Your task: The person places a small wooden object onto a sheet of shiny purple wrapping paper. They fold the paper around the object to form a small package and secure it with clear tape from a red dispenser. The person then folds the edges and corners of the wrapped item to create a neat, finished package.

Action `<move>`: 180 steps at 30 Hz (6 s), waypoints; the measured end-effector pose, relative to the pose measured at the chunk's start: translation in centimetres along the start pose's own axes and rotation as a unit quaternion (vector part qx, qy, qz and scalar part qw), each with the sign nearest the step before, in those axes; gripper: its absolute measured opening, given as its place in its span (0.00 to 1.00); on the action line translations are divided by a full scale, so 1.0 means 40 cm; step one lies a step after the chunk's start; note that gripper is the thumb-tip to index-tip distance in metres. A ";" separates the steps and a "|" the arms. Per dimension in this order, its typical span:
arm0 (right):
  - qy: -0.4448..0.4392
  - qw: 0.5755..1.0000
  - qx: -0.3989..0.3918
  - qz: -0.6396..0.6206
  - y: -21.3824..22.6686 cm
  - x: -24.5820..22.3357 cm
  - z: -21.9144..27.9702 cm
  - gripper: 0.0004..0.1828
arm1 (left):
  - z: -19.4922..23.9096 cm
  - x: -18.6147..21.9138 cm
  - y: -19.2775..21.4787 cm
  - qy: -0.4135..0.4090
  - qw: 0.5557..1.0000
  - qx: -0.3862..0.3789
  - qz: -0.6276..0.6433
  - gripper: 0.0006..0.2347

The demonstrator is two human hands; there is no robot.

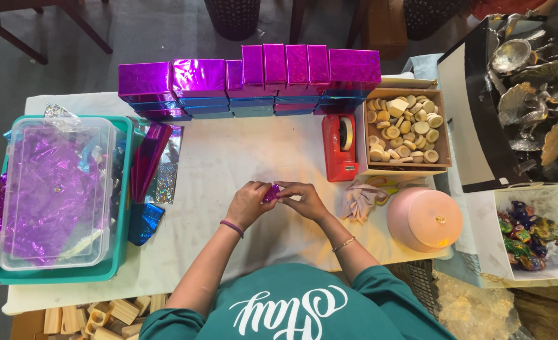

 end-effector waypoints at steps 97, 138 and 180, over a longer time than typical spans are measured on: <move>0.005 0.809 0.404 0.426 0.308 0.034 0.145 0.12 | 0.019 -0.007 0.035 0.155 0.983 0.045 0.089 0.15; -0.052 0.955 0.147 -0.253 -0.091 0.107 0.026 0.21 | 0.010 0.034 0.050 0.065 0.996 0.062 0.012 0.10; -0.064 0.963 0.140 -0.220 -0.064 0.115 0.010 0.21 | 0.003 0.055 0.055 0.049 0.998 0.044 -0.014 0.10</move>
Point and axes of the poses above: each hand's wrist, its own z-axis away from the middle knuckle, its own y-axis out of the back of the hand, x = y × z, the point moved 5 cm from there along -z, towards the middle knuckle
